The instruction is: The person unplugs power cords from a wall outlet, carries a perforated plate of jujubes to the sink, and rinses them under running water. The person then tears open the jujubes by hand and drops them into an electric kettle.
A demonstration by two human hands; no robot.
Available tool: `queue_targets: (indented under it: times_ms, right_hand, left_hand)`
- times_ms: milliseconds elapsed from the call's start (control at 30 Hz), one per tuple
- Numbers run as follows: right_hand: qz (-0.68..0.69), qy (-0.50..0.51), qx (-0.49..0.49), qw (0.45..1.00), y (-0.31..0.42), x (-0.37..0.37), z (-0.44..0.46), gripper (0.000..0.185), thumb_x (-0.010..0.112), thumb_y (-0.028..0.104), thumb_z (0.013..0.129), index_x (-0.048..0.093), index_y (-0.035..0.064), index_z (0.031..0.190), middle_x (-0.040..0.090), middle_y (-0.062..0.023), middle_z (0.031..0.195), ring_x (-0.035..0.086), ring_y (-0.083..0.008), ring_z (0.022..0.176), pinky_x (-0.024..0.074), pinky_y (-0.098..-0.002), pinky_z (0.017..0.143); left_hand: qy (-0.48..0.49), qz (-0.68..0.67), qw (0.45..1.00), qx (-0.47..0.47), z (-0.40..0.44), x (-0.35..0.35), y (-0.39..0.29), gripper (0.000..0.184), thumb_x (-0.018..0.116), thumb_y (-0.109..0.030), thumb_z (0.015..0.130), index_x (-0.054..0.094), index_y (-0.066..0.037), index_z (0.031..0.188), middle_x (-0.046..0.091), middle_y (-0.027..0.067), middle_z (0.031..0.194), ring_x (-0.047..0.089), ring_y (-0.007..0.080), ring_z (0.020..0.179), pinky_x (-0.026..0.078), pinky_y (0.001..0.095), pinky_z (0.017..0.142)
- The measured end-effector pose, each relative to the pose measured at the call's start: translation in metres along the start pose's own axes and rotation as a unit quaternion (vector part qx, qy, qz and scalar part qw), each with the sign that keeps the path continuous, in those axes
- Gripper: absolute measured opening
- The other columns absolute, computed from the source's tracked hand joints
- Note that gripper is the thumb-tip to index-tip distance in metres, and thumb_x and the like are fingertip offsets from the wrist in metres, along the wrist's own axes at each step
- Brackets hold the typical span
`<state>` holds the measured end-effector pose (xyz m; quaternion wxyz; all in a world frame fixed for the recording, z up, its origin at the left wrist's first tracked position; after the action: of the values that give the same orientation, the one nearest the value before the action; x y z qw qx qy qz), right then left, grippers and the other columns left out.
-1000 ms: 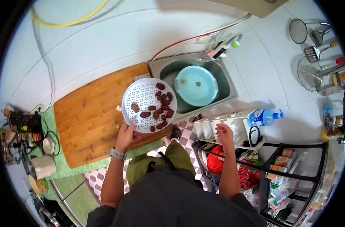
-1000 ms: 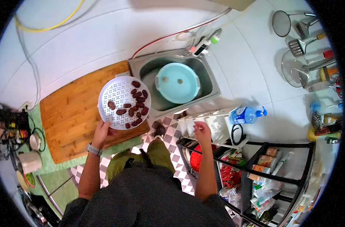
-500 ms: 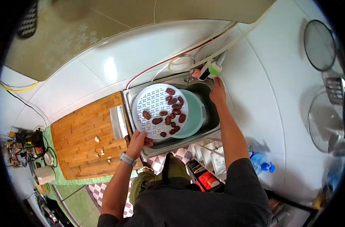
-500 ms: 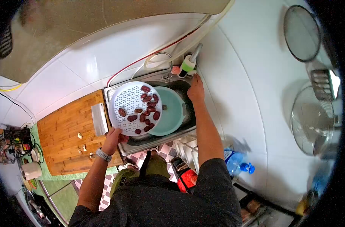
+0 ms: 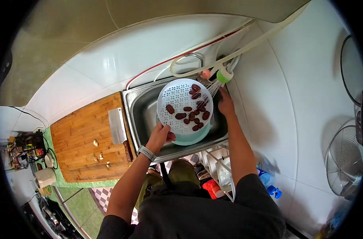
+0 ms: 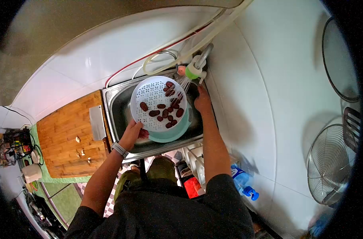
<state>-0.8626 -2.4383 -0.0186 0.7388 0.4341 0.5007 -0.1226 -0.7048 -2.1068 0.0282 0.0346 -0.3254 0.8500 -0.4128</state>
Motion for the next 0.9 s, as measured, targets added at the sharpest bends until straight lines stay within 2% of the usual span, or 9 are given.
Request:
queue_targets:
  times_ms: [33, 100, 133, 200, 333, 467, 533, 600, 900]
  right_hand:
    - [-0.002, 0.001, 0.002, 1.0, 0.004, -0.008, -0.004, 0.045, 0.049, -0.003, 0.091, 0.055, 0.0001, 0.135, 0.052, -0.0202, 0.144, 0.053, -0.0307, 0.131, 0.0425, -0.0362, 0.108]
    - [0.269, -0.045, 0.226, 0.935, -0.024, -0.022, -0.026, 0.037, 0.051, -0.002, 0.093, 0.06, -0.0001, 0.128, 0.063, -0.015, 0.131, 0.063, -0.0242, 0.116, 0.048, -0.032, 0.098]
    - [0.268, -0.045, 0.228, 0.935, -0.013, -0.032, -0.034, 0.037, 0.051, -0.002, 0.093, 0.06, -0.0001, 0.128, 0.063, -0.015, 0.131, 0.063, -0.0242, 0.116, 0.048, -0.032, 0.098]
    - [0.439, -0.076, 0.248, 0.86, 0.011, -0.044, -0.051, 0.033, 0.05, -0.004, 0.094, 0.062, 0.0015, 0.124, 0.065, -0.0096, 0.122, 0.064, -0.0161, 0.104, 0.0499, -0.0279, 0.09]
    - [0.461, -0.081, 0.197, 0.862, 0.046, -0.068, -0.06, 0.031, 0.053, 0.001, 0.096, 0.063, 0.0046, 0.125, 0.066, -0.0074, 0.12, 0.064, -0.0162, 0.103, 0.0498, -0.0288, 0.089]
    - [0.424, -0.057, 0.243, 0.871, 0.062, -0.085, -0.064, 0.032, 0.056, 0.019, 0.1, 0.062, 0.004, 0.128, 0.066, -0.0054, 0.119, 0.063, -0.0155, 0.104, 0.0497, -0.03, 0.09]
    - [0.397, -0.031, 0.277, 0.875, 0.057, -0.082, -0.068, 0.037, 0.057, 0.026, 0.101, 0.061, 0.0042, 0.13, 0.066, -0.0049, 0.119, 0.063, -0.0152, 0.105, 0.0497, -0.0304, 0.09]
    - [0.41, -0.004, 0.271, 0.871, 0.051, -0.073, -0.073, 0.043, 0.056, 0.031, 0.102, 0.057, 0.004, 0.136, 0.066, -0.0052, 0.115, 0.062, -0.0151, 0.097, 0.0506, -0.0295, 0.081]
    - [0.386, -0.031, 0.271, 0.882, 0.035, -0.077, -0.092, 0.044, 0.058, 0.025, 0.1, 0.056, 0.0019, 0.137, 0.067, -0.0071, 0.114, 0.063, -0.0143, 0.094, 0.0519, -0.0294, 0.075]
  left_hand:
    - [0.007, 0.004, 1.0, -0.007, 0.004, 0.002, 0.003, 0.024, 0.042, -0.017, 0.099, 0.048, -0.002, 0.117, 0.066, 0.0099, 0.081, 0.066, 0.0171, 0.069, 0.054, 0.0314, 0.066]
    - [0.004, 0.002, 1.0, -0.008, 0.007, 0.005, 0.005, 0.025, 0.042, -0.018, 0.1, 0.049, -0.002, 0.119, 0.067, 0.0097, 0.081, 0.066, 0.0172, 0.069, 0.055, 0.0321, 0.066]
    - [0.0, 0.0, 1.0, -0.006, 0.009, 0.007, 0.005, 0.026, 0.043, -0.019, 0.102, 0.051, -0.002, 0.12, 0.067, 0.0094, 0.081, 0.066, 0.0174, 0.069, 0.056, 0.0327, 0.067]
    - [0.005, 0.0, 1.0, -0.002, 0.013, 0.011, 0.004, 0.025, 0.043, -0.018, 0.1, 0.049, -0.003, 0.119, 0.066, 0.0093, 0.081, 0.066, 0.0173, 0.069, 0.055, 0.0319, 0.067]
    - [0.009, -0.01, 1.0, 0.002, 0.026, 0.023, 0.003, 0.024, 0.043, -0.017, 0.098, 0.047, -0.003, 0.117, 0.066, 0.0092, 0.081, 0.066, 0.0173, 0.069, 0.054, 0.0307, 0.066]
    - [0.024, -0.008, 1.0, -0.001, 0.034, 0.037, -0.004, 0.026, 0.044, -0.018, 0.099, 0.047, -0.003, 0.119, 0.066, 0.0092, 0.083, 0.066, 0.0177, 0.07, 0.053, 0.0303, 0.065]
    - [0.038, 0.003, 0.999, -0.01, 0.038, 0.044, -0.007, 0.027, 0.043, -0.019, 0.101, 0.049, -0.004, 0.122, 0.067, 0.0107, 0.086, 0.067, 0.0185, 0.072, 0.056, 0.0331, 0.073]
    - [0.044, 0.006, 0.999, -0.006, 0.042, 0.051, -0.013, 0.026, 0.043, -0.02, 0.101, 0.049, -0.004, 0.121, 0.067, 0.0106, 0.087, 0.067, 0.0186, 0.072, 0.056, 0.0333, 0.073]
    - [0.072, 0.061, 0.995, 0.013, 0.056, 0.069, -0.032, 0.025, 0.045, -0.018, 0.098, 0.048, -0.003, 0.117, 0.066, 0.0111, 0.084, 0.067, 0.0185, 0.069, 0.054, 0.0318, 0.067]
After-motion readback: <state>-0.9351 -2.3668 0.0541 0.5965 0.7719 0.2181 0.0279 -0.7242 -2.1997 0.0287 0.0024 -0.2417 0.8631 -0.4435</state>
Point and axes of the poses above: each hand's wrist, its own z-axis towards the middle knuckle, its own x-axis out of the palm, y = z × x, the point moved 9 cm from there along z, towards the middle knuckle
